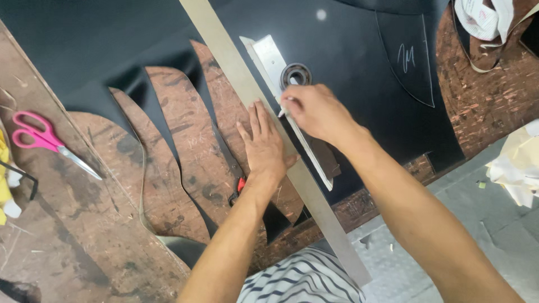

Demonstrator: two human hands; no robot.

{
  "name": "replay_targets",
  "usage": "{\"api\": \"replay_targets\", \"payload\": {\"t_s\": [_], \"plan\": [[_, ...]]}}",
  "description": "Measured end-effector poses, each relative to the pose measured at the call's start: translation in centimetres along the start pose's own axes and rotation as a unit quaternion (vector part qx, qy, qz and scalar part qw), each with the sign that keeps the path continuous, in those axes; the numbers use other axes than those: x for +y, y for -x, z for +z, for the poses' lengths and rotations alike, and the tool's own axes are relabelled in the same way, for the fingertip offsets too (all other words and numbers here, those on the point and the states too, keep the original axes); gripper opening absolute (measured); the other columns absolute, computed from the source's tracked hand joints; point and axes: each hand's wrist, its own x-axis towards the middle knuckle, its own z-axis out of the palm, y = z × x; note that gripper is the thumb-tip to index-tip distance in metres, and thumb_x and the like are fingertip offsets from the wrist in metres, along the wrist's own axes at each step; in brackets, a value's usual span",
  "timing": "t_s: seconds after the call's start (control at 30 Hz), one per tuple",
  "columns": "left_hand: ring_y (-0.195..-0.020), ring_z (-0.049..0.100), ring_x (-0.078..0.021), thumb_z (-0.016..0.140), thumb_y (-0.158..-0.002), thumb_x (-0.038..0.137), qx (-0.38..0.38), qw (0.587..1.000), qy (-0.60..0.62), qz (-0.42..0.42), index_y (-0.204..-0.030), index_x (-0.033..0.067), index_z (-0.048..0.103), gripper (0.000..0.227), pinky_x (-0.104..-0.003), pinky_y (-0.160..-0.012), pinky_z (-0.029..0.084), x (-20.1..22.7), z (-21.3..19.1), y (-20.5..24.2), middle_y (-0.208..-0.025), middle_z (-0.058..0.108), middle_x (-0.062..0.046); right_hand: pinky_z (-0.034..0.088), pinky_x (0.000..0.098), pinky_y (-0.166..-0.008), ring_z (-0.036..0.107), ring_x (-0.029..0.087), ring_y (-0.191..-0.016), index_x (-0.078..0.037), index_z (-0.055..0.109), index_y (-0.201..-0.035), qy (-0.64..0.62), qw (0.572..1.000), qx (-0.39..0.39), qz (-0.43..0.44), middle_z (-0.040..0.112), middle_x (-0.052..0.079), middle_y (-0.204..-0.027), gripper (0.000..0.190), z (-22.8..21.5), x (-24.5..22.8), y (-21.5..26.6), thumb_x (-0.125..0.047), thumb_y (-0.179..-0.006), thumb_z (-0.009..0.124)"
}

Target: The person places paper templates onto a large sheet of black fabric and traces around them using chalk. They then use shears to cut the fabric following the traced lines and the edges of the templates.

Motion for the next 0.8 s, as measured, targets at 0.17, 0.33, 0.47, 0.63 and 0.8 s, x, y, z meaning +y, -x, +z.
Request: {"api": "replay_targets", "payload": {"t_s": [0.17, 0.33, 0.47, 0.63, 0.8], "plan": [[-0.154, -0.001, -0.0423, 0.080, -0.068, 0.070, -0.001, 1.000, 0.000, -0.003, -0.154, -0.0166, 0.018, 0.136, -0.066, -0.118, 0.016, -0.2, -0.5, 0.2, -0.164, -0.001, -0.032, 0.040, 0.0222, -0.050, 0.052, 0.008, -0.057, -0.007, 0.071, -0.130, -0.112, 0.977, 0.157, 0.093, 0.065, 0.003, -0.072, 0.032, -0.5, 3.1, 13.9, -0.003, -0.101, 0.058], [-0.154, -0.003, -0.0440, 0.076, -0.067, 0.075, -0.008, 1.000, -0.012, 0.018, -0.153, -0.0176, 0.017, 0.139, -0.067, -0.118, 0.016, -0.4, -0.6, 0.2, -0.163, -0.003, -0.035, 0.052, 0.0324, -0.084, 0.064, 0.022, -0.100, -0.005, 0.071, -0.123, 0.028, 0.957, 0.258, 0.133, 0.068, 0.014, -0.109, 0.033, 6.4, 5.3, 30.8, 0.004, -0.094, 0.059], [-0.154, 0.000, -0.0445, 0.075, -0.070, 0.074, 0.014, 0.999, -0.032, 0.022, -0.154, -0.0167, 0.019, 0.135, -0.067, -0.118, 0.017, -0.2, 0.0, 0.3, -0.164, -0.001, -0.035, 0.047, 0.0416, -0.099, 0.058, 0.033, -0.117, -0.002, 0.061, -0.128, 0.044, 0.961, 0.211, 0.174, 0.062, 0.019, -0.124, 0.060, 12.7, 5.5, 35.6, -0.012, -0.072, 0.080], [-0.152, 0.008, -0.0416, 0.082, -0.074, 0.053, 0.177, 0.961, 0.206, 0.050, -0.153, -0.0156, 0.017, 0.123, -0.063, -0.122, 0.011, -0.9, 1.4, 1.2, -0.162, 0.008, -0.031, 0.050, 0.0393, -0.101, 0.057, 0.033, -0.126, -0.007, 0.057, -0.139, -0.021, 0.946, 0.227, 0.232, 0.053, 0.020, -0.138, 0.068, 14.8, 5.4, 36.2, -0.011, -0.075, 0.080], [-0.149, 0.031, -0.0464, 0.073, -0.094, 0.027, 0.331, 0.886, 0.323, 0.034, -0.155, -0.0065, 0.035, 0.080, -0.053, -0.124, 0.029, -1.0, 6.0, 6.1, -0.161, 0.031, -0.032, 0.052, 0.0386, -0.096, 0.059, 0.034, -0.122, -0.011, 0.063, -0.132, 0.049, 0.947, 0.274, 0.163, 0.058, 0.019, -0.132, 0.061, 10.7, 6.3, 37.0, -0.011, -0.074, 0.081]]}}
